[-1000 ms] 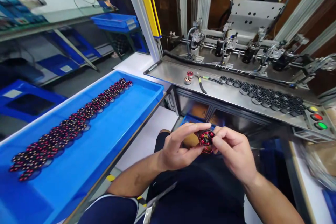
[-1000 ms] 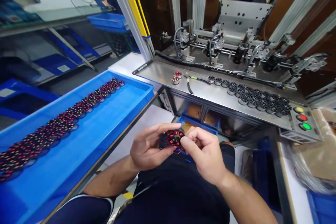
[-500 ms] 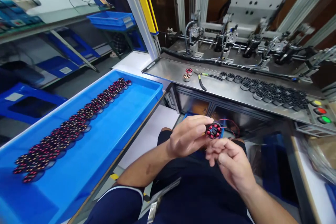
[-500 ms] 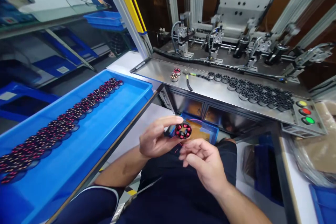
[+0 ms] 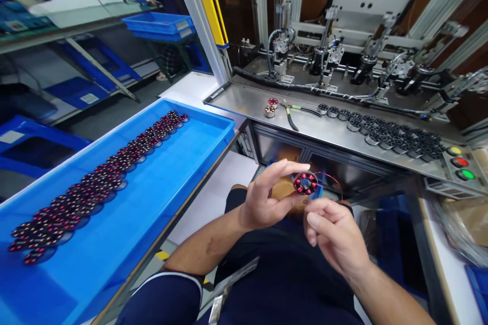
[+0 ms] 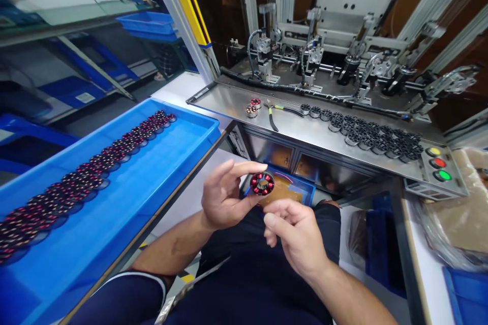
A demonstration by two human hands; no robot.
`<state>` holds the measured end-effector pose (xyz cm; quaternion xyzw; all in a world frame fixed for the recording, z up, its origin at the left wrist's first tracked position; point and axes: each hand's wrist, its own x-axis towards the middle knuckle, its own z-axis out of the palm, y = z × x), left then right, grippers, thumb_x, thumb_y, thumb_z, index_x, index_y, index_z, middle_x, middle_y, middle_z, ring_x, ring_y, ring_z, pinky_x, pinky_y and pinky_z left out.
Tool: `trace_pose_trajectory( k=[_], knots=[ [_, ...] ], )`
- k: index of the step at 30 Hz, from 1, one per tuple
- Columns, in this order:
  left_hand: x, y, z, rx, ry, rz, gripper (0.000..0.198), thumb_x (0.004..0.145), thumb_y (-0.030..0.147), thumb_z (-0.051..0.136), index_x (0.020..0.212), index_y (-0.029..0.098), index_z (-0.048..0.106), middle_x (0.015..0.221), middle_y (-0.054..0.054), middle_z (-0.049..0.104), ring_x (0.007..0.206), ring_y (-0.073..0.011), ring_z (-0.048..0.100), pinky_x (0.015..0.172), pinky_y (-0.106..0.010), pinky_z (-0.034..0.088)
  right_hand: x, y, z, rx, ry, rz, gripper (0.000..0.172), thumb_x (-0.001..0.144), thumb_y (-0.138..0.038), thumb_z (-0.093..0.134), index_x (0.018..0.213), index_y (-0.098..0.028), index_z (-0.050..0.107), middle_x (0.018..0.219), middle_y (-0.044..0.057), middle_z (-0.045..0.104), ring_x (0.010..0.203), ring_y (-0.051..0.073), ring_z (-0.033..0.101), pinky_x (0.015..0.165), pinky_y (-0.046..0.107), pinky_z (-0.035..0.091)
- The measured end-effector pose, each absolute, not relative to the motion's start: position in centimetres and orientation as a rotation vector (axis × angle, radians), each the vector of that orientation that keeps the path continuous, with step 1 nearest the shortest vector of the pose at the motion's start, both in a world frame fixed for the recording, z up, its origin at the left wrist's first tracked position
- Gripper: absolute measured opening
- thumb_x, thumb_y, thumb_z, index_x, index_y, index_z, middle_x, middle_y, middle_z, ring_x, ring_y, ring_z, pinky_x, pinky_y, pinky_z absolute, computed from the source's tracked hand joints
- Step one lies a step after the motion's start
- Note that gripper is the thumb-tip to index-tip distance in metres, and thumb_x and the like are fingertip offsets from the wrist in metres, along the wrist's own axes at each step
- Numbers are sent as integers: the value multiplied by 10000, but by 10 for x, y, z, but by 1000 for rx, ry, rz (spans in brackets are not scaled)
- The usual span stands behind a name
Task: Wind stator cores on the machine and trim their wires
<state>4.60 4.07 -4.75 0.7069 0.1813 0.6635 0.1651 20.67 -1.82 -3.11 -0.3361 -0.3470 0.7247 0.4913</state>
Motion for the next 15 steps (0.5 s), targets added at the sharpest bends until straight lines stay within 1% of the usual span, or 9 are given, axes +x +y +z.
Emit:
trace_pose_trajectory(
  k=[2,5,7,9,10,11,12,15],
  knots=[
    [47,38,-50,1837,491,1766,854,833,84,754,1531,256,293,1292,-124,699,1131,-196,707,965,-324,595,217,-24,-31,-801,-943,1765,104,785,-295,821,839,-213,787,544,-19,641,440,62,562,438,152,456],
    [48,34,-51,1625,445,1628,831,852,89,741,1525,272,288,1304,-124,697,1103,-177,721,959,-277,587,232,-26,-34,-793,-1141,1745,45,816,-268,795,846,-235,792,582,-14,657,477,75,588,470,174,467],
    [47,30,-50,1534,404,1545,818,868,81,720,1528,293,284,1325,-120,687,1101,-164,721,966,-261,578,242,-21,-34,-809,-1255,1736,117,811,-298,804,910,-236,788,629,2,683,542,103,619,533,214,502],
    [46,26,-49,1471,354,1443,793,896,64,676,1533,323,281,1369,-115,660,1122,-154,710,967,-249,572,249,-13,-29,-829,-1277,1696,253,821,-426,781,957,-213,773,701,33,703,616,138,637,596,264,523],
    [45,24,-48,1454,328,1389,781,907,57,654,1536,333,281,1389,-115,645,1137,-153,703,967,-245,569,251,-8,-26,-837,-1264,1670,322,829,-497,751,946,-198,764,724,44,699,634,149,633,609,280,519],
    [45,22,-47,1444,304,1338,769,917,51,636,1537,338,284,1405,-118,633,1151,-155,696,965,-242,567,253,-4,-21,-848,-1249,1652,372,842,-549,714,909,-185,754,726,48,688,635,152,620,608,285,507],
    [45,20,-46,1441,280,1293,755,924,47,620,1538,337,290,1417,-124,623,1162,-159,690,965,-241,564,253,0,-17,-870,-1243,1646,390,861,-563,683,844,-176,737,702,44,671,621,146,600,604,281,488],
    [48,16,-47,1431,238,1213,718,935,37,584,1533,333,318,1423,-132,613,1202,-178,667,993,-276,551,249,5,-8,-975,-1262,1667,355,890,-461,690,682,-174,662,602,14,624,589,118,547,619,261,442]
  ],
)
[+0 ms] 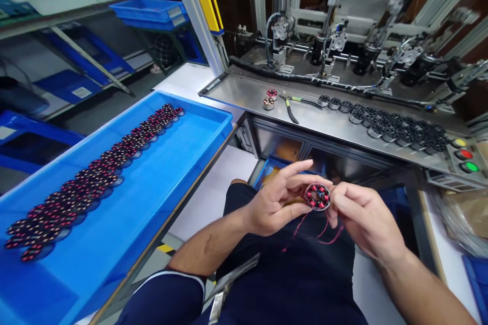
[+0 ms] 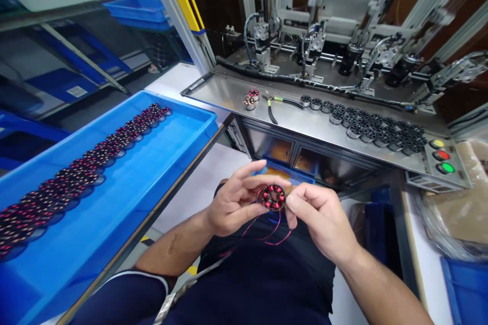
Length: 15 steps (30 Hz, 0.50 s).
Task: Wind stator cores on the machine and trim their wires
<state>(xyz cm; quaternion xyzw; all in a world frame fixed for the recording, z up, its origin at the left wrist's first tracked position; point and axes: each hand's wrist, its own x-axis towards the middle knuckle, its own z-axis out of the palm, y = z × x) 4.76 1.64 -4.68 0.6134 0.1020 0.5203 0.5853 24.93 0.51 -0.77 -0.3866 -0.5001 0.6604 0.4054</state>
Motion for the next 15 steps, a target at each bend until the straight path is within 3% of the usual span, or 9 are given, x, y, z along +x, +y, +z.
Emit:
trace_pose_trajectory(
  k=[3,7,11,15],
  knots=[
    [53,15,-51,1423,254,1258,804,848,38,704,1511,333,359,1371,-118,631,1146,-175,679,958,-278,563,245,3,-10,-1033,-1281,1667,331,905,-409,688,670,-182,634,601,0,622,599,116,541,632,260,428],
    [57,14,-56,1383,319,1381,902,676,28,855,1434,313,458,1169,-55,665,892,-105,704,764,-177,579,244,-5,-22,-982,-1358,1647,291,920,-387,671,705,-193,637,645,1,621,624,132,548,627,277,430],
    [55,14,-55,1293,354,1341,770,741,70,827,1393,292,482,1164,-84,709,895,-132,727,778,-221,607,247,-12,-27,-961,-1489,1536,273,935,-349,648,710,-195,629,666,5,606,642,137,546,633,286,441],
    [55,13,-51,1188,414,1262,480,810,158,792,1253,199,612,1245,-157,711,842,-152,753,781,-260,626,244,-16,-30,-1020,-1580,1374,270,935,-329,644,701,-195,629,654,-2,598,623,123,540,607,265,433]
  ],
)
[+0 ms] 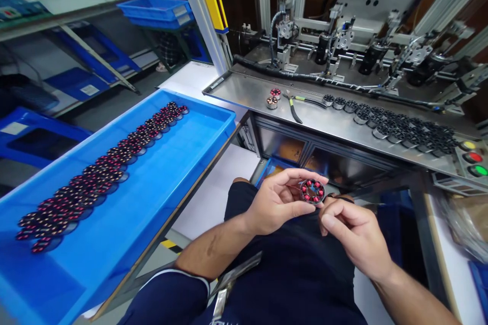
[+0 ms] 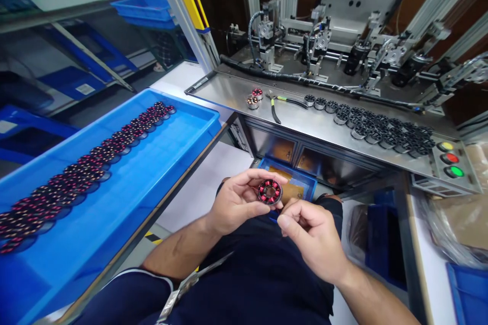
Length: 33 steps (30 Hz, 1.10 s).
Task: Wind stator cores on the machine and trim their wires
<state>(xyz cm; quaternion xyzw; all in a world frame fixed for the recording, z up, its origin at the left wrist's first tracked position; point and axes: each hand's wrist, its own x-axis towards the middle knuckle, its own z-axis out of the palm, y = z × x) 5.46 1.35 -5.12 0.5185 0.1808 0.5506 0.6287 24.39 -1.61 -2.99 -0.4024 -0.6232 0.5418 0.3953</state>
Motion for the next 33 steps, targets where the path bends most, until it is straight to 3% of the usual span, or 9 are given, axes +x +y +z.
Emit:
trace_pose_trajectory(
  k=[2,5,9,12,17,25,30,33],
  knots=[
    [56,14,-51,1167,461,1236,420,824,202,787,1221,176,654,1265,-168,704,856,-163,755,798,-275,629,240,-17,-34,-1058,-1575,1293,269,934,-327,643,700,-197,628,651,-4,594,625,123,540,604,260,435],
    [59,14,-52,1216,544,1270,491,786,213,822,1251,194,663,1251,-139,705,865,-161,744,784,-271,628,235,-16,-41,-1079,-1584,1208,254,939,-310,633,710,-199,627,647,-2,596,619,127,541,600,265,436],
    [57,13,-52,1608,717,1522,469,727,156,845,1175,185,710,1146,-109,719,1002,-194,714,863,-295,608,233,-15,-47,-1014,-1552,1009,136,905,-313,667,824,-206,647,756,31,631,713,172,591,674,313,476],
    [54,12,-48,1961,800,1645,510,743,139,808,1233,175,674,1089,-103,749,1004,-199,720,910,-320,603,231,-13,-47,-946,-1501,866,229,809,-368,774,914,-221,634,841,48,619,802,210,592,727,354,484],
    [54,9,-46,2042,775,1679,498,730,98,798,1211,141,671,1086,-120,767,1006,-202,739,923,-305,608,221,-14,-44,-928,-1475,942,78,913,-212,649,854,-229,600,815,26,590,769,172,569,706,329,469],
    [58,12,-60,1298,654,1386,439,752,220,835,1166,172,698,1121,-110,722,907,-173,732,807,-274,624,211,-20,-57,-969,-1351,916,121,963,-169,567,861,-226,603,783,15,582,754,162,551,728,334,455],
    [57,12,-56,1609,773,1553,437,723,165,850,1141,188,722,1074,-88,699,973,-181,701,848,-288,602,212,-17,-53,-931,-1352,986,29,918,-221,644,937,-231,625,846,30,592,818,174,565,736,321,477],
    [55,12,-52,1822,810,1577,447,742,158,823,1172,187,705,1070,-88,710,962,-189,709,867,-318,600,214,-12,-47,-953,-1369,1013,61,890,-248,686,911,-224,635,822,31,599,787,176,572,698,317,488]
  ],
)
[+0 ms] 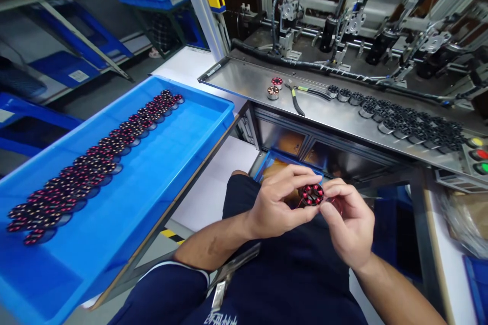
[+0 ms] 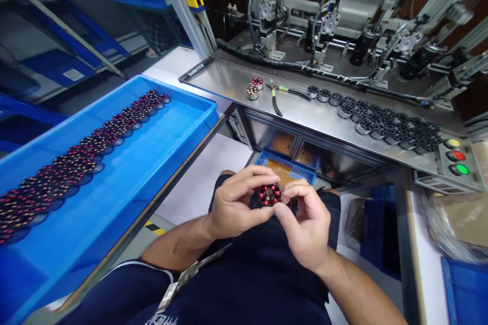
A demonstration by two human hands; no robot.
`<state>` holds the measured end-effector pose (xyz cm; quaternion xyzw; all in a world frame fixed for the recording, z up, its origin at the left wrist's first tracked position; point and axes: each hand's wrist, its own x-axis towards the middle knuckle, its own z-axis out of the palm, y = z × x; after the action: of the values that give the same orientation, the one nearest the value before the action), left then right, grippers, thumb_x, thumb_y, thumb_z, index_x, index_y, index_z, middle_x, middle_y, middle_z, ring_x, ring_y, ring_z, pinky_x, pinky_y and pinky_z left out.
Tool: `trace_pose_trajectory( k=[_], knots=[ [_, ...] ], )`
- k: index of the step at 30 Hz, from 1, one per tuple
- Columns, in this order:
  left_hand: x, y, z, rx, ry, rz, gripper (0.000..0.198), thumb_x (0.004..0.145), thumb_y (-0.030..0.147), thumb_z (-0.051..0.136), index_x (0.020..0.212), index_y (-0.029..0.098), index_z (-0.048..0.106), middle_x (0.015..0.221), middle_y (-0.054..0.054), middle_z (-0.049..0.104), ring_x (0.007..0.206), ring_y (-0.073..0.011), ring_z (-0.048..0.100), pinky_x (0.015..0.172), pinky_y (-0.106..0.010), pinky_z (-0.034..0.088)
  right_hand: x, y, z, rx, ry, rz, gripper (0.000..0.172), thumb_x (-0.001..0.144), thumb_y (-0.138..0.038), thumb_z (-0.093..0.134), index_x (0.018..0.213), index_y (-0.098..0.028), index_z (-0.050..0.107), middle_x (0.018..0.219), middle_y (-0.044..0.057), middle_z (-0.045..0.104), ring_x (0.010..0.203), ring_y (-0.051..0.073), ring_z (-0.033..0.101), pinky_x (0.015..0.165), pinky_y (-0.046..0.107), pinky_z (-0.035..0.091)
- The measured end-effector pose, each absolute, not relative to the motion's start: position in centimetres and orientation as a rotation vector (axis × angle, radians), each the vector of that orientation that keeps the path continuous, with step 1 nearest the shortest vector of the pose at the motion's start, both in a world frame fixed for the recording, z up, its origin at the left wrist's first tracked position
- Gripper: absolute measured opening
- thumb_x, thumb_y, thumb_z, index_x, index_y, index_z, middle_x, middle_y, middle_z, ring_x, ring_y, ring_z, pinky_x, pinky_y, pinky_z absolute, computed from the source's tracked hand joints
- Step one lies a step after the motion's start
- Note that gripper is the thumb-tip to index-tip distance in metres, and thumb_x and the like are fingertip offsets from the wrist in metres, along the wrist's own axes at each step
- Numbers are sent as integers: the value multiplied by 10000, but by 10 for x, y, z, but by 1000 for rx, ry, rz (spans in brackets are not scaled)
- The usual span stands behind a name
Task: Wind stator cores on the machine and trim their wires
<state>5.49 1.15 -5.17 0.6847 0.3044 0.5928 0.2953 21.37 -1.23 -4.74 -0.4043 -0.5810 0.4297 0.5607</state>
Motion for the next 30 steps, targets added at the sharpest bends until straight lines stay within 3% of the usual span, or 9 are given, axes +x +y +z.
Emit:
trace_pose_trajectory(
  k=[6,14,17,20,23,26,28,30],
  knots=[
    [54,11,-51,1881,813,1583,437,733,207,846,1143,178,699,1027,-85,727,929,-175,714,844,-303,607,216,-11,-43,-995,-1357,878,90,917,-179,654,839,-224,647,774,12,605,750,156,574,704,306,458],
    [57,14,-55,1701,785,1628,435,697,155,860,1103,154,705,1014,-109,743,950,-189,725,855,-288,611,219,-13,-63,-1110,-1090,1199,212,948,-302,637,757,-212,622,739,1,578,724,141,541,706,291,451],
    [55,16,-53,1865,793,1668,436,692,143,851,1102,149,702,1010,-102,752,943,-186,732,871,-291,610,224,-11,-58,-1042,-1174,1100,61,892,-273,701,934,-235,677,925,41,638,883,184,598,819,337,493],
    [54,15,-47,1999,787,1670,438,712,134,826,1127,155,686,1018,-94,755,952,-184,735,876,-298,613,227,-9,-44,-932,-1416,858,313,783,-191,793,1070,-261,688,1168,84,616,1115,255,575,972,428,464],
    [54,14,-43,2040,768,1661,438,718,126,823,1132,145,684,1020,-96,754,942,-175,736,870,-278,611,226,-6,-36,-986,-1508,734,132,850,-131,717,911,-247,707,1042,56,637,988,203,599,884,370,475],
    [54,13,-45,1965,741,1659,455,710,141,840,1140,151,693,1034,-97,755,946,-177,735,874,-281,610,223,-6,-41,-1093,-1332,871,141,921,-167,652,795,-225,674,885,24,621,846,152,584,769,300,469],
    [54,13,-48,1859,713,1657,467,705,156,851,1147,164,700,1032,-96,757,949,-186,734,865,-291,613,221,-6,-47,-1067,-1211,1022,110,934,-225,652,828,-225,684,912,26,636,877,151,597,800,290,481],
    [52,15,-51,1757,700,1659,477,694,154,859,1145,172,707,1025,-98,757,951,-193,731,858,-297,613,220,-8,-53,-954,-1138,1128,84,921,-288,677,986,-243,706,997,38,658,933,162,620,859,301,499]
  ],
)
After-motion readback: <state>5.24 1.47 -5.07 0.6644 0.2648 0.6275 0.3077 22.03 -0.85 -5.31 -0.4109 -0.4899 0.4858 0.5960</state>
